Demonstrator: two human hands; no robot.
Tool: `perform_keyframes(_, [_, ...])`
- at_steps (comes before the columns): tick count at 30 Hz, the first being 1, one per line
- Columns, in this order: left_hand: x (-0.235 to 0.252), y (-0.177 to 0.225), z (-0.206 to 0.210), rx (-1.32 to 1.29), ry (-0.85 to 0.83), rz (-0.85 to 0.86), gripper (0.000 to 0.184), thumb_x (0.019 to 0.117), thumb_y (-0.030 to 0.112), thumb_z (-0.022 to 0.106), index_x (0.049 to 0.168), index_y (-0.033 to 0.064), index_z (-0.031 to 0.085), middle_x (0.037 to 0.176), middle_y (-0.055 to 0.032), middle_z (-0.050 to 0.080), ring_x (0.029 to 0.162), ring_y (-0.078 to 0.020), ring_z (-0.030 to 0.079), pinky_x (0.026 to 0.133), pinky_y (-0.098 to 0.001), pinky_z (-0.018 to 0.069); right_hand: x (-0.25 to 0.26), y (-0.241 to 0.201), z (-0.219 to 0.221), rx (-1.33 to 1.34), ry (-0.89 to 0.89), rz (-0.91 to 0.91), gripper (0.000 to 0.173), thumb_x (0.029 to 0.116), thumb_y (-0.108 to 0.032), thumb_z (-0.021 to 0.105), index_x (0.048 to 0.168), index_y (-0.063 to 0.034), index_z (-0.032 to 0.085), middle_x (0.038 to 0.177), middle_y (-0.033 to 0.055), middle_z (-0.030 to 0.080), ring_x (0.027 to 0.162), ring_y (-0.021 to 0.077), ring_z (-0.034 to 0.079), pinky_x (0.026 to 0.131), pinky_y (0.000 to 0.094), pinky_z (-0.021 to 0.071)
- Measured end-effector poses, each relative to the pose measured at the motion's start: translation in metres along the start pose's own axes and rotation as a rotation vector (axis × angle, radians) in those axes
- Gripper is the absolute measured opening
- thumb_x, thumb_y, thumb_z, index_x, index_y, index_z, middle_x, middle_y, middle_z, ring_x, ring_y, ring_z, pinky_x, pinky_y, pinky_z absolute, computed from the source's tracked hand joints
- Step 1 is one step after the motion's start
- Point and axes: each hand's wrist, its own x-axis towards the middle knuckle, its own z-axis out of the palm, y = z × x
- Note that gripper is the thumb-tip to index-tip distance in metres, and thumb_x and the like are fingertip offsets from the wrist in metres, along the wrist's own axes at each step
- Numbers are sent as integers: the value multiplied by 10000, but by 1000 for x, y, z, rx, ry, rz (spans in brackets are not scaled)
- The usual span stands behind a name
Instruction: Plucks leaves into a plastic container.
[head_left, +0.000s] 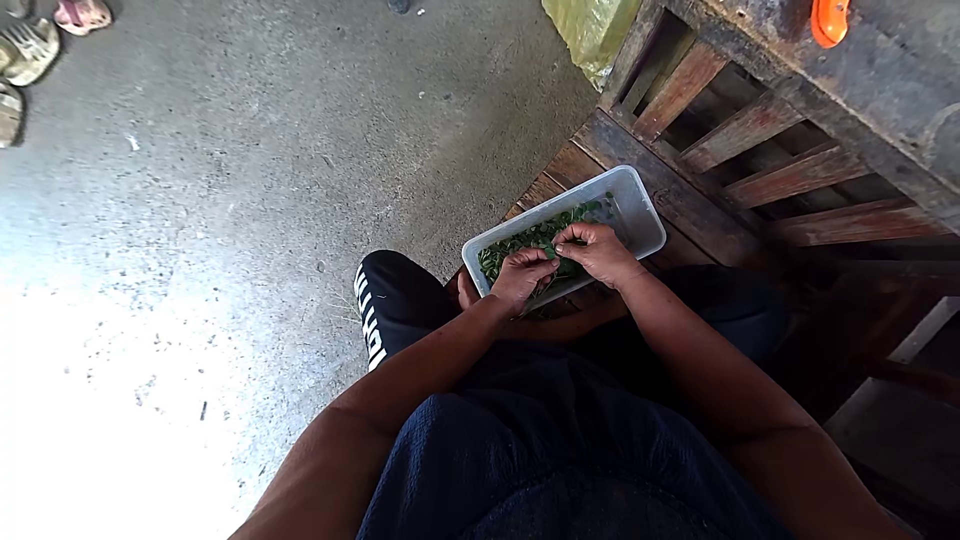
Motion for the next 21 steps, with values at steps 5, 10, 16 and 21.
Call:
perform_keyframes(5, [9,-1,-2,-54,-25,-55,81,969,-9,652,897,27,639,778,2,662,616,-34,577,585,-185,502,2,1,-2,12,133,-13,47,963,-7,652,932,2,687,936,61,681,882,56,618,847,234,511])
perform_keyframes(10, [10,0,-2,-49,-56,-33,98,965,-10,655,877,29,640,752,12,655,612,-29,577,590,-184,506,2,0,-3,25,38,27,110,995,-93,652,973,-6,714,918,27,679,848,27,595,813,222,489])
perform_keyframes(16, [10,1,-1,16,-86,-27,60,957,-6,668,906,15,644,741,15,639,621,-26,573,600,-183,501,3,1,0,11,19,12,59,968,-4,638,940,8,689,925,50,670,853,49,603,813,224,502])
perform_keyframes(21, [5,-7,-4,114,-90,13,78,980,37,657,904,45,640,714,8,626,569,-26,539,554,-165,458,4,2,-2,8,113,-11,91,997,-43,624,953,11,684,926,53,662,851,42,588,814,216,485])
